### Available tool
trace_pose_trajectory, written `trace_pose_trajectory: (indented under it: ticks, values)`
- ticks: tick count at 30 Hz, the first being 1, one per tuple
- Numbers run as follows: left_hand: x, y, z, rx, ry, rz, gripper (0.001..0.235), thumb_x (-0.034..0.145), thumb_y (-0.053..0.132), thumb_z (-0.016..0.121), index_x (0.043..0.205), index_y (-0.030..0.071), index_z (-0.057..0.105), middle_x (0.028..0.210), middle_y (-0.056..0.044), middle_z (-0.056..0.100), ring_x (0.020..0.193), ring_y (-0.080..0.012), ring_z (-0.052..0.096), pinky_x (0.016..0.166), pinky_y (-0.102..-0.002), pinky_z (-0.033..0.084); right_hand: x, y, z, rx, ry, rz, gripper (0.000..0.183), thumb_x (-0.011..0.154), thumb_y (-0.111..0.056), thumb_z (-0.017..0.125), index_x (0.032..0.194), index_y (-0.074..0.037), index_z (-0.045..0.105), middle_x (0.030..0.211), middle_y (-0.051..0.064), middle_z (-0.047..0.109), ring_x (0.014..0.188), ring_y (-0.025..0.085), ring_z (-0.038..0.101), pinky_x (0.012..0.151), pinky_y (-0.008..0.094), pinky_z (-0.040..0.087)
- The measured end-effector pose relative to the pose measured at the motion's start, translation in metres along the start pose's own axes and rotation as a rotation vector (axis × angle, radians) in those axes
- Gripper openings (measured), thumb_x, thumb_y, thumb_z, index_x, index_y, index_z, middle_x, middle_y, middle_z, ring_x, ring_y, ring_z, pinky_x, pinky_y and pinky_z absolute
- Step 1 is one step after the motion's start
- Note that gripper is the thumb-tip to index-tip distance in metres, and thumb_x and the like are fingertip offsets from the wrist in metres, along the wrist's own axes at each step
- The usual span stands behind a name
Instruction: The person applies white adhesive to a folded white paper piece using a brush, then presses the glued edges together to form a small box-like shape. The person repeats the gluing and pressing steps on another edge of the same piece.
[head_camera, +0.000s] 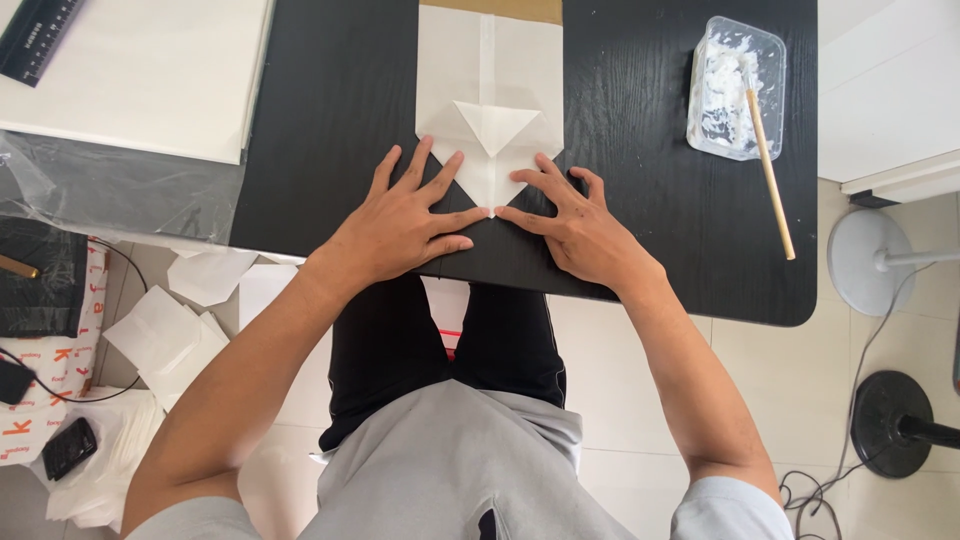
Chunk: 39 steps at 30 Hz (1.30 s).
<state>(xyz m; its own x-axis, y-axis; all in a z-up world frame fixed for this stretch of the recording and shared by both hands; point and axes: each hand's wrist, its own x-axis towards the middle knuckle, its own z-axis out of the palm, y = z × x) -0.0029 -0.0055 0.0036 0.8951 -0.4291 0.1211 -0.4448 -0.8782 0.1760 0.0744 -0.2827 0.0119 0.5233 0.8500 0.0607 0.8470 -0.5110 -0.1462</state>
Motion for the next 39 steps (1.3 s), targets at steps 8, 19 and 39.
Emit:
trace_pose_trajectory:
  ticks: [8, 19, 39]
  values:
    - [-0.001, -0.001, 0.005, -0.006, 0.023, 0.015, 0.050, 0.102, 0.068, 0.037, 0.141, 0.047, 0.059, 0.166, -0.006, 0.037, 0.154, -0.0443, 0.024, 0.120, -0.069, 0.020, 0.000, -0.001, 0.000, -0.009, 0.023, -0.011, 0.067, 0.092, 0.003, 0.050, 0.141, -0.041, 0.062, 0.159, -0.001, 0.044, 0.156, 0.029, 0.029, 0.118, 0.058, 0.026]
    - [0.002, -0.009, 0.019, 0.007, 0.063, 0.041, 0.062, 0.105, 0.064, 0.040, 0.155, 0.028, 0.046, 0.169, 0.000, 0.031, 0.157, -0.0323, 0.020, 0.117, -0.070, 0.022, 0.008, -0.018, 0.005, -0.038, 0.193, -0.115, 0.055, 0.090, -0.002, 0.052, 0.138, -0.026, 0.064, 0.152, 0.001, 0.053, 0.147, 0.022, 0.045, 0.113, 0.052, 0.026]
    - [0.015, -0.007, 0.011, 0.014, 0.025, 0.095, 0.054, 0.104, 0.062, 0.041, 0.150, 0.035, 0.053, 0.165, 0.002, 0.041, 0.155, -0.0226, 0.030, 0.114, -0.070, 0.021, 0.006, -0.026, 0.000, -0.024, 0.113, -0.125, 0.042, 0.094, -0.001, 0.054, 0.127, -0.019, 0.072, 0.142, 0.003, 0.059, 0.144, 0.027, 0.050, 0.117, 0.048, 0.038]
